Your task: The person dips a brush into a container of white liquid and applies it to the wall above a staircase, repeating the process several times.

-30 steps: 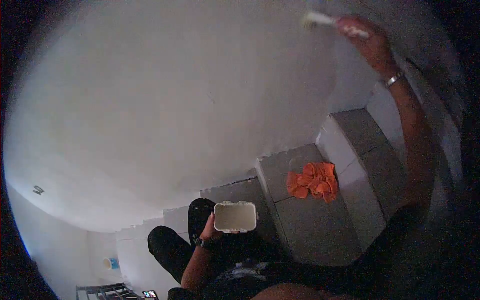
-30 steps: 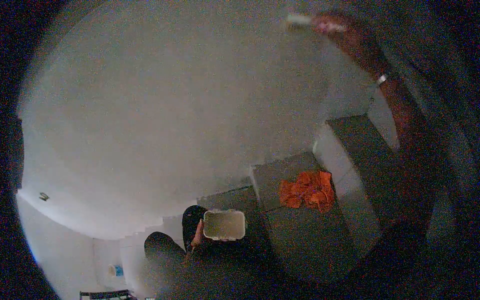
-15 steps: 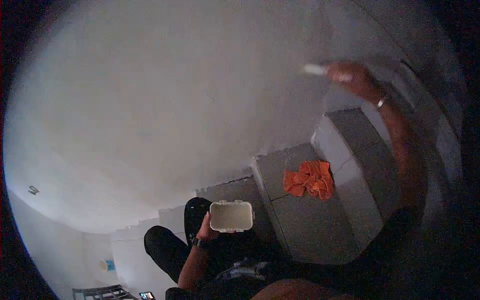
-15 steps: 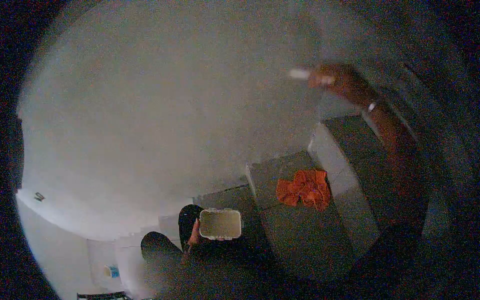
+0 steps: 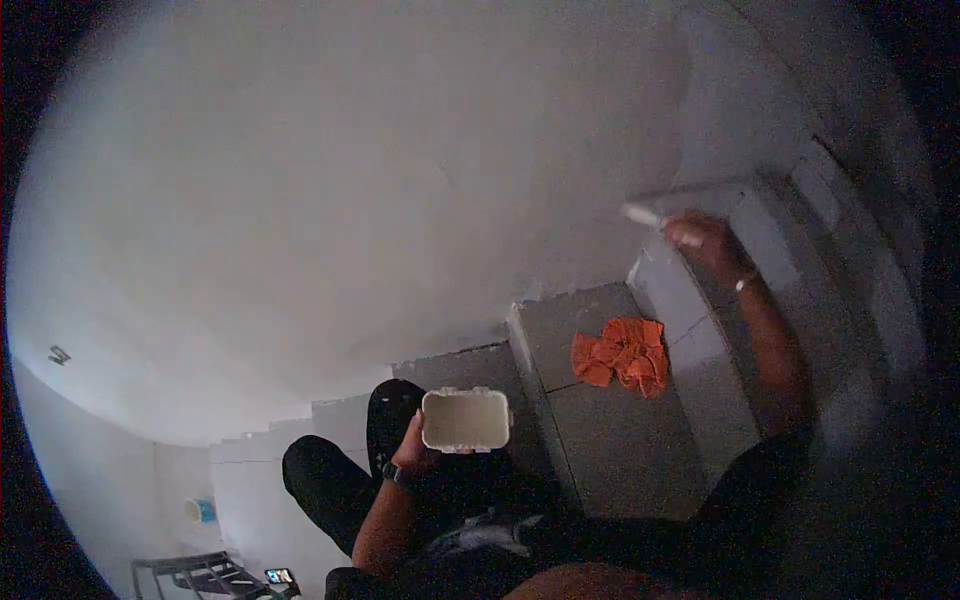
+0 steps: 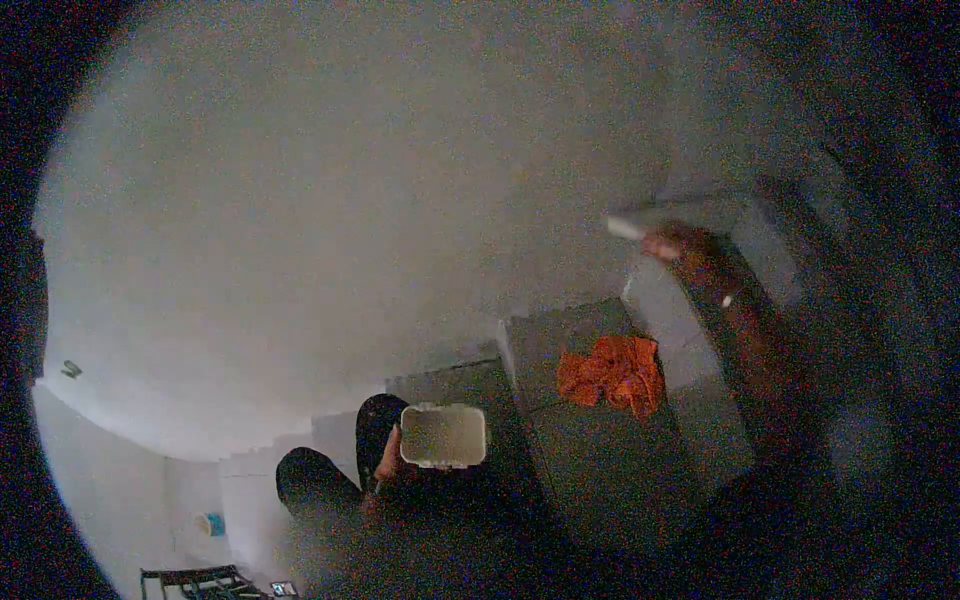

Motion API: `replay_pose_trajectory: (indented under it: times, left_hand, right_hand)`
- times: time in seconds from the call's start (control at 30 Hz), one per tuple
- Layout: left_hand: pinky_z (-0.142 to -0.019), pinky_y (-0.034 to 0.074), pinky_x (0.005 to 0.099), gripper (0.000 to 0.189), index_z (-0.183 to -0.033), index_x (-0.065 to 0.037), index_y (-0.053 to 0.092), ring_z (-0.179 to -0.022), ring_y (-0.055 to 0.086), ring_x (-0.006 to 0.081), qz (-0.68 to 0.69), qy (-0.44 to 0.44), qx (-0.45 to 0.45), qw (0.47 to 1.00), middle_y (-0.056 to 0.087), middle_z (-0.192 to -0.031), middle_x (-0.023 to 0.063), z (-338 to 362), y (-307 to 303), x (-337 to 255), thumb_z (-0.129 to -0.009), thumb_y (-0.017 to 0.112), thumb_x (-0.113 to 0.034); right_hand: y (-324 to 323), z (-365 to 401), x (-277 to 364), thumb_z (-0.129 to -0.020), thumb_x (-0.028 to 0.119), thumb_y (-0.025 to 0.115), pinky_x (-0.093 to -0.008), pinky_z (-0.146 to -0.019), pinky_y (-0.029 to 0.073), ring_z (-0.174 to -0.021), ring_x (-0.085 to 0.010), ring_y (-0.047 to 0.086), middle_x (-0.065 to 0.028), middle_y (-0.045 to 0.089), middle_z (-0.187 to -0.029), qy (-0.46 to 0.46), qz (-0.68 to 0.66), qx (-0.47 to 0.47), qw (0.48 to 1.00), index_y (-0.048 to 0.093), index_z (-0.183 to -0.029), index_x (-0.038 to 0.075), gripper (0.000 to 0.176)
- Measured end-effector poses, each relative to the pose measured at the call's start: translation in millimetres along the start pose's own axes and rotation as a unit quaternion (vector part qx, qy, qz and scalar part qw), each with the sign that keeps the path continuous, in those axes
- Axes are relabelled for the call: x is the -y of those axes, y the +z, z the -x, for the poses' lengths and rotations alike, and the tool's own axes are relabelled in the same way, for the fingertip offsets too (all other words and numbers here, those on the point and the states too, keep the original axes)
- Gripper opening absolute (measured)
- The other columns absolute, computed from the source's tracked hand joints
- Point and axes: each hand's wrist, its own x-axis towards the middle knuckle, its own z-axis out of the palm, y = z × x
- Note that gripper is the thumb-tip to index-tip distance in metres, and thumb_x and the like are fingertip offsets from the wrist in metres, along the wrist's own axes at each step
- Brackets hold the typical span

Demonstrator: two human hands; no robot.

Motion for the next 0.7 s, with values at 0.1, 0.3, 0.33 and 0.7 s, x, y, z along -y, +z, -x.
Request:
replay_pose_trajectory:
  times: [0.1,0.3,0.33,0.7]
  left_hand:
    - [-0.08,0.042,0.0522,0.062,-0.129,-0.011,0.025,-0.112,0.039,0.0327,0.002,0.001,0.004,1.0,0.033,-0.128,0.0125,0.8,2.1,-0.1,-0.083,0.034,-0.052]
    - [-0.083,0.042,0.0487,0.064,-0.129,-0.01,0.025,-0.112,0.039,0.0309,0.087,0.025,0.063,0.994,0.033,-0.128,0.013,1.3,18.4,-8.1,-0.082,0.036,-0.052]
    - [-0.083,0.042,0.0487,0.064,-0.129,-0.01,0.025,-0.112,0.039,0.0309,0.091,0.02,0.063,0.994,0.033,-0.128,0.013,0.4,19.8,-9.3,-0.082,0.036,-0.052]
    - [-0.084,0.043,0.0469,0.065,-0.129,-0.01,0.022,-0.114,0.038,0.0319,0.101,0.028,-0.008,0.994,0.03,-0.129,0.0154,-2.2,13.5,3.6,-0.083,0.026,-0.056]
  right_hand:
    - [56.2,36.5,-1.1,-0.076,0.004,0.058,-0.0303,-0.074,0.048,-0.084,-0.0184,0.058,-0.0075,0.06,-0.092,-0.075,-0.082,0.031,0.993,0.058,-0.084,0.004,0.008]
    - [124.4,99.3,88.5,-0.076,0.013,0.059,-0.0299,-0.062,0.05,-0.084,-0.0195,0.059,-0.0108,0.056,-0.1,-0.35,-0.028,0.095,0.931,0.055,-0.093,0.009,0.018]
    - [137.3,110.1,104.3,-0.075,0.011,0.06,-0.0301,-0.063,0.051,-0.085,-0.02,0.06,-0.0111,0.056,-0.102,-0.192,-0.118,0.163,0.961,0.054,-0.094,0.01,0.02]
    - [188.2,122.5,131.9,-0.067,0.007,0.067,-0.0318,-0.066,0.051,-0.084,-0.0231,0.06,-0.0116,0.059,-0.096,-0.306,-0.237,0.215,0.897,0.055,-0.091,0.007,0.027]
